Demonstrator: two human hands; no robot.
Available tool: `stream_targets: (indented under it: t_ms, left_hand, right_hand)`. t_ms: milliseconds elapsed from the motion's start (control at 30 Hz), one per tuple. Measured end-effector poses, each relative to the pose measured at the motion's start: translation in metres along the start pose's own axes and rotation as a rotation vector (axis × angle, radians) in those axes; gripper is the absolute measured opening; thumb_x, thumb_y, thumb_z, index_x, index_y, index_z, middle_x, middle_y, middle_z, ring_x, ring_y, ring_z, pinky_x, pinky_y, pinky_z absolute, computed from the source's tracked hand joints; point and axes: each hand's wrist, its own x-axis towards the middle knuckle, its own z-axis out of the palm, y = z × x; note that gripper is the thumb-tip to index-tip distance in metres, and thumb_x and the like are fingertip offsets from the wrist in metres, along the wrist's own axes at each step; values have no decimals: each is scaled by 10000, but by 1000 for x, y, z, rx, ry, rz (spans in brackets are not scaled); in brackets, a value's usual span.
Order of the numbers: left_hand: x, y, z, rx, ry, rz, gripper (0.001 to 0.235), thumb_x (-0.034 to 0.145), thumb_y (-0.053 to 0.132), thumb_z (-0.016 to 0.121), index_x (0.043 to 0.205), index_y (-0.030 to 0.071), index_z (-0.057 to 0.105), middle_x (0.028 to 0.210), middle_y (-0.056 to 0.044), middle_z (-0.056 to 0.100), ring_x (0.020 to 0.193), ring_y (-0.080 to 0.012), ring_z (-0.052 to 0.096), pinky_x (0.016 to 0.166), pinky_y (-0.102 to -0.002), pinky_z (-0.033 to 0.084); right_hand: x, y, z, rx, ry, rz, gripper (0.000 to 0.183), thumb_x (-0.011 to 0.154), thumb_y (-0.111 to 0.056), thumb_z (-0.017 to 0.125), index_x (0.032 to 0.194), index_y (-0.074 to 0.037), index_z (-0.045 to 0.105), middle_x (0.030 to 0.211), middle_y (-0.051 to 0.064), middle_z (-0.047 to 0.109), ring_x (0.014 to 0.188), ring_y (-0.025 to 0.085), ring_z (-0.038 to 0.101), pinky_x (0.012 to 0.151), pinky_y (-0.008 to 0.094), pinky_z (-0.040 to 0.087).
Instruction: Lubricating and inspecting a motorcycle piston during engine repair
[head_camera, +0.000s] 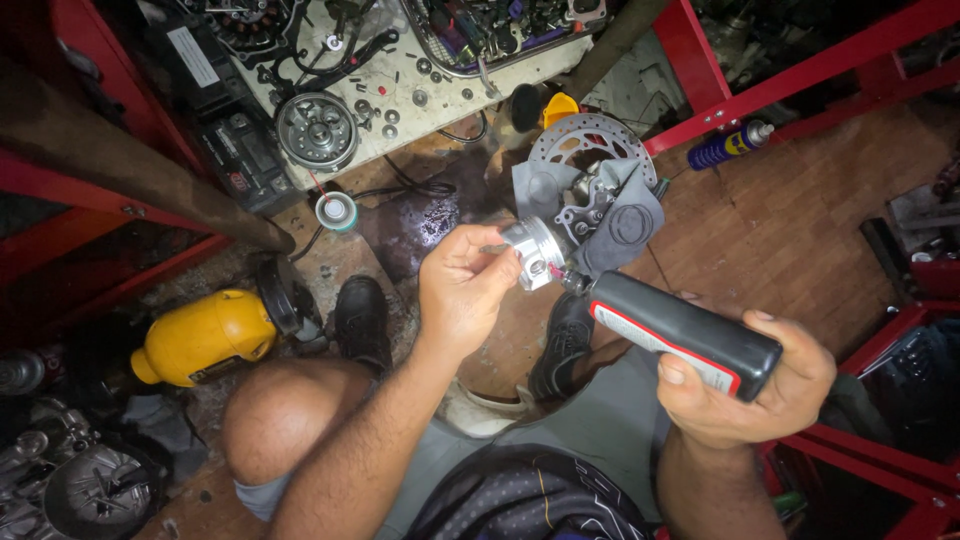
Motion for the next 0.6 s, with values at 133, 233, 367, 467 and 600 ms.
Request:
stream_targets:
  t_ms: [133, 233, 367, 467, 600]
  left_hand:
    - [-3, -5, 0, -185, -116, 155, 220, 849, -78, 749, 1019, 40, 675, 1222, -150, 725, 860, -156, 716, 724, -292, 613]
    - [-9, 21, -1, -57, -195, 310, 213, 918, -26, 699, 1120, 16, 649, 1349, -242, 625, 1133, -224, 691, 938, -335, 605]
    - [-9, 43, -3, 459, -150, 754, 178, 878, -25, 744, 1050, -9, 700, 1266, -245, 688, 1059, -280, 740, 974, -344, 604]
    - [-8, 59, -5, 623, -203, 1024, 134, 904, -65, 721, 1032, -26, 707, 1259, -261, 677, 1083, -348, 753, 1010, -390, 597]
    - [-9, 67, -6, 772, -236, 1209, 50, 960, -1, 703, 1008, 11, 702, 1249, -246, 679, 977, -339, 783, 877, -398, 643]
  right_hand:
    - [4, -1, -9, -282, 29, -43, 759, 824, -526, 678, 1150, 149, 563, 1033, 231, 539, 843, 362, 569, 796, 435, 487]
    - [13, 0, -6, -310, 68, 25, 755, 863, -586, 587, 1132, 118, 532, 1034, 233, 545, 950, 388, 568, 897, 468, 471]
    - [17, -1, -9, -241, 125, 52, 730, 850, -587, 605, 1122, 86, 528, 1056, 211, 549, 1006, 366, 570, 969, 457, 459]
    - [14, -2, -13, -270, 111, 43, 746, 857, -588, 588, 1117, 110, 528, 1035, 229, 553, 968, 378, 577, 926, 457, 472]
    - [8, 1, -15, -130, 104, 113, 745, 793, -526, 681, 1163, 99, 510, 1012, 204, 539, 785, 320, 593, 761, 402, 490]
